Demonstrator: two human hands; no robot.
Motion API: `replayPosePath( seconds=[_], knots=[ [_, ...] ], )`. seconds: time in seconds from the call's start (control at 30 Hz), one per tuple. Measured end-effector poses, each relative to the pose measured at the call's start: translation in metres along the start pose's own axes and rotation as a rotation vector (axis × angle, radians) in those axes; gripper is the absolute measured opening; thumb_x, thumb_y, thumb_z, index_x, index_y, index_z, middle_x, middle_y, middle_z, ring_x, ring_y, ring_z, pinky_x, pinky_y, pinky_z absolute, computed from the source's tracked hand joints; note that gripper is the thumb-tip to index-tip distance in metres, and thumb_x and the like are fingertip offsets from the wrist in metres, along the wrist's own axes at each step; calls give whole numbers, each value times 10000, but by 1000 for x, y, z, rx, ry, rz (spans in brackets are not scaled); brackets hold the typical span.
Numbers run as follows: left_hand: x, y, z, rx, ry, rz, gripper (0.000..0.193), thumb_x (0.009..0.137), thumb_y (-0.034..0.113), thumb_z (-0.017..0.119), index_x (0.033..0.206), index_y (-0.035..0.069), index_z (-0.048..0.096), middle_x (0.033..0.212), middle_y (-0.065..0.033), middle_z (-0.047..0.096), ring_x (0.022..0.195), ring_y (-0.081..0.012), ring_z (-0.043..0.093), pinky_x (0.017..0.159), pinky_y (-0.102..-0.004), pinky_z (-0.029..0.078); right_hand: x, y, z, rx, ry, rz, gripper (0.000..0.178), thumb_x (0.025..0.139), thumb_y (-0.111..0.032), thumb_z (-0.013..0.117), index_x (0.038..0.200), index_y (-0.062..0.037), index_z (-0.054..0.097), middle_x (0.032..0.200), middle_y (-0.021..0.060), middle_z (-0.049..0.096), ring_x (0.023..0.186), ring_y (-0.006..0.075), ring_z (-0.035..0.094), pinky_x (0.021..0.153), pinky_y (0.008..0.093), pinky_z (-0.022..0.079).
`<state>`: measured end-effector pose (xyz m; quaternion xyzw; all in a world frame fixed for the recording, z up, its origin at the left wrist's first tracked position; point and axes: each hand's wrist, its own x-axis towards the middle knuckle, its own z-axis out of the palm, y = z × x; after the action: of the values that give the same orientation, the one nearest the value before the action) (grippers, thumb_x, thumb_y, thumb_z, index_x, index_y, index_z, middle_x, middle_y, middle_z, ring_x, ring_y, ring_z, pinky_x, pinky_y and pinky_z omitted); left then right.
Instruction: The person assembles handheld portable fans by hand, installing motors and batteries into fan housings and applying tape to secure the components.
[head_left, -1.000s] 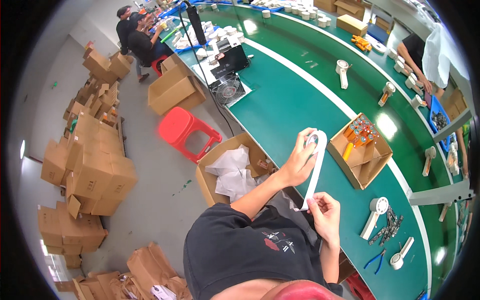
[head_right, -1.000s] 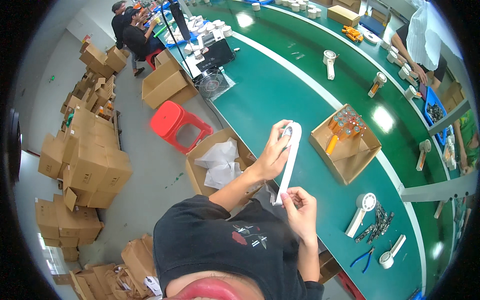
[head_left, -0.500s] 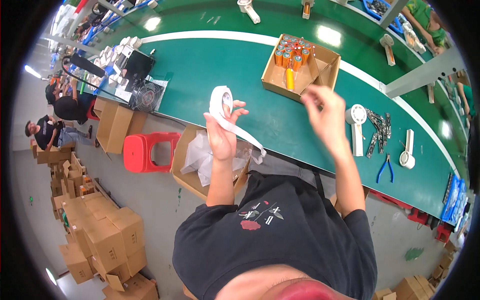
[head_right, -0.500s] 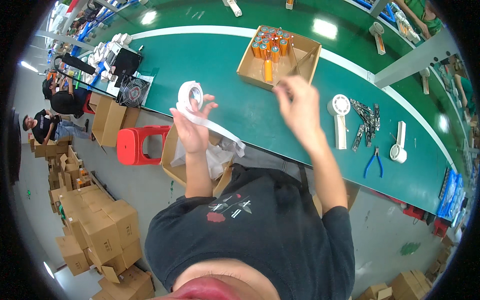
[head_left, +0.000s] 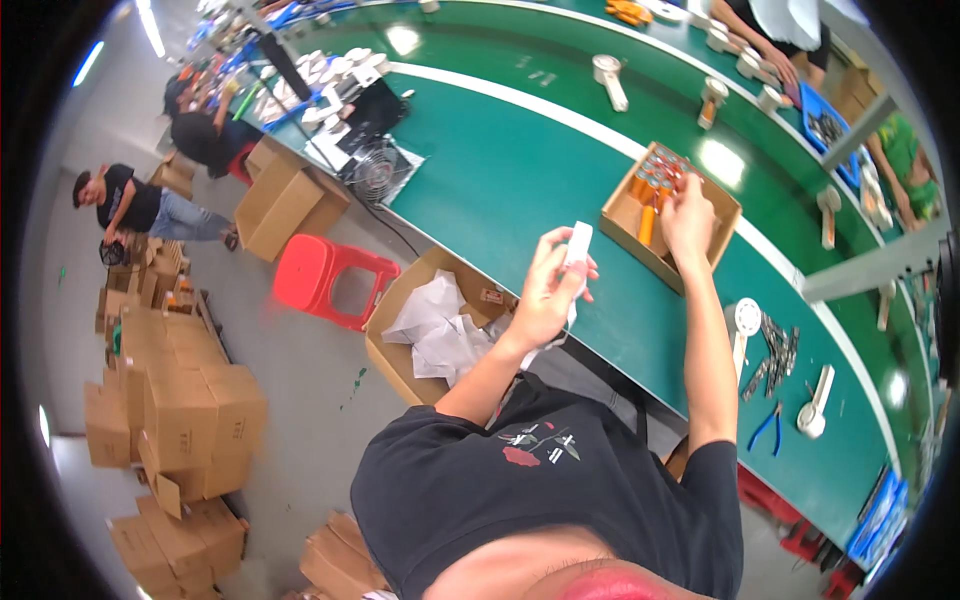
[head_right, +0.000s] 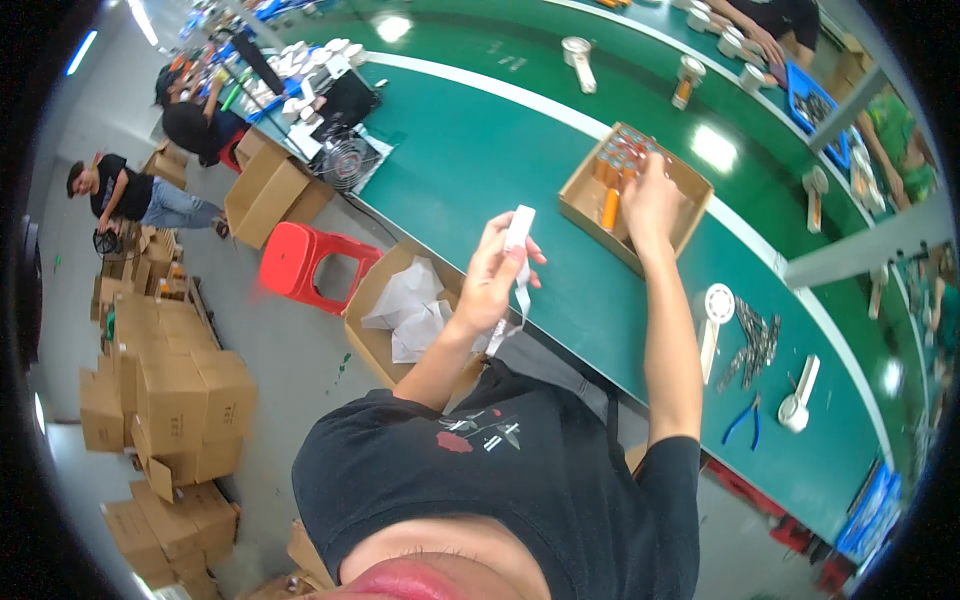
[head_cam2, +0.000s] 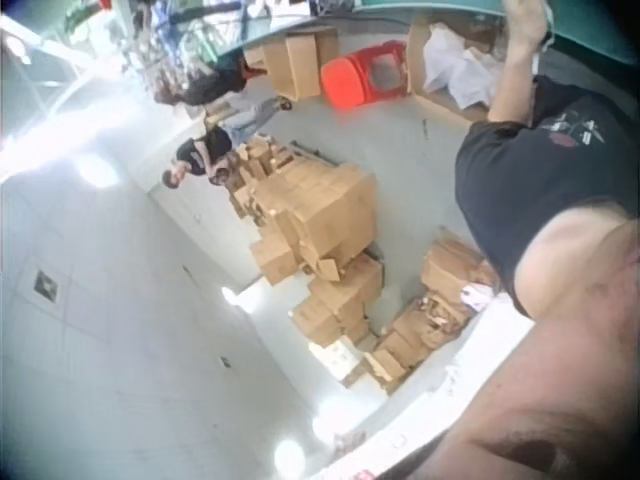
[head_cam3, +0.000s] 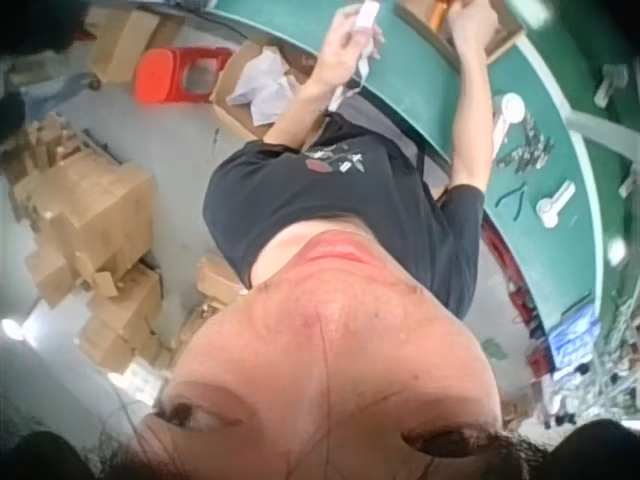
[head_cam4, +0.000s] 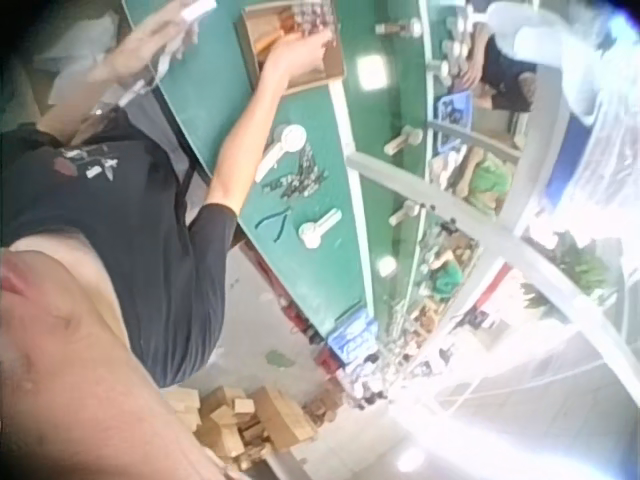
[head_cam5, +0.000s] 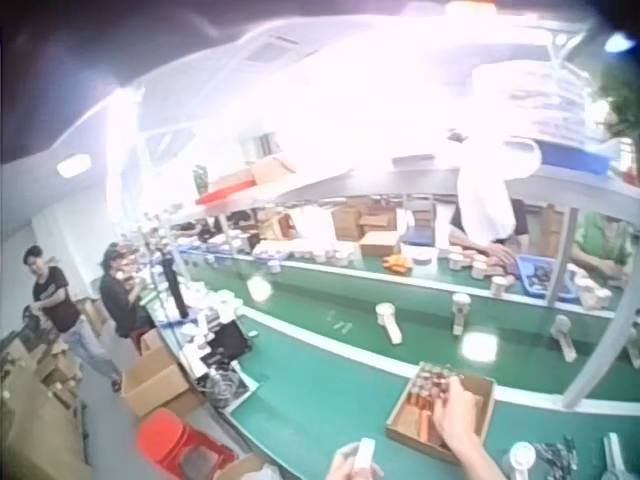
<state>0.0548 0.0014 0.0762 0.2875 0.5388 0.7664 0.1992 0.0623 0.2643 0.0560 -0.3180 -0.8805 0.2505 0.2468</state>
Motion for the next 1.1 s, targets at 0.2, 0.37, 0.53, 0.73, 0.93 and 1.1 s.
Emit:
replayPosePath(
  seconds=[0.2,0.37,0.53,0.73,0.93,1.1],
  knots=[
    [5,0,1,2,-12,-51,242,1040,198,516,1058,-22,615,1349,-125,390,954,-157,602,747,-306,540,6,-28,-10,-188,-65,-9,404,866,-214,717,1220,-49,616,912,252,709,901,428,695,797,516,549],
    [-2,2,8,19,-8,-31,226,1028,183,540,1082,-22,618,1348,-115,390,968,-150,601,762,-306,535,-2,-13,-6,-95,1,-25,302,878,-157,690,1168,-80,657,929,246,709,900,425,693,787,499,549],
    [-11,-6,1,-29,29,-114,264,1026,145,507,1199,-28,605,1358,-109,401,987,-164,612,788,-309,538,-13,16,-14,181,-16,-8,281,887,-135,727,1119,-14,623,945,166,730,864,271,724,762,390,553],
    [-4,-7,4,-40,-25,-128,319,1024,163,504,1278,-23,556,1342,-85,403,988,-155,590,793,-311,530,-53,3,-69,786,-101,61,237,1005,-253,637,1059,-40,547,969,21,650,806,57,572,666,202,463],
    [7,-14,16,-38,-109,-87,353,991,63,531,1336,-12,527,1382,-104,409,1025,-172,614,810,-313,550,-90,-19,-88,1225,-196,295,248,995,-229,647,1119,-41,543,984,137,732,686,70,587,607,198,464],
    [19,-7,16,436,-137,69,288,917,45,678,1181,-61,638,1382,-167,450,1102,-233,629,911,-333,542,-101,-15,-98,1344,-236,345,278,970,-190,683,1139,-13,552,987,136,734,695,86,616,656,206,496]
  ],
)
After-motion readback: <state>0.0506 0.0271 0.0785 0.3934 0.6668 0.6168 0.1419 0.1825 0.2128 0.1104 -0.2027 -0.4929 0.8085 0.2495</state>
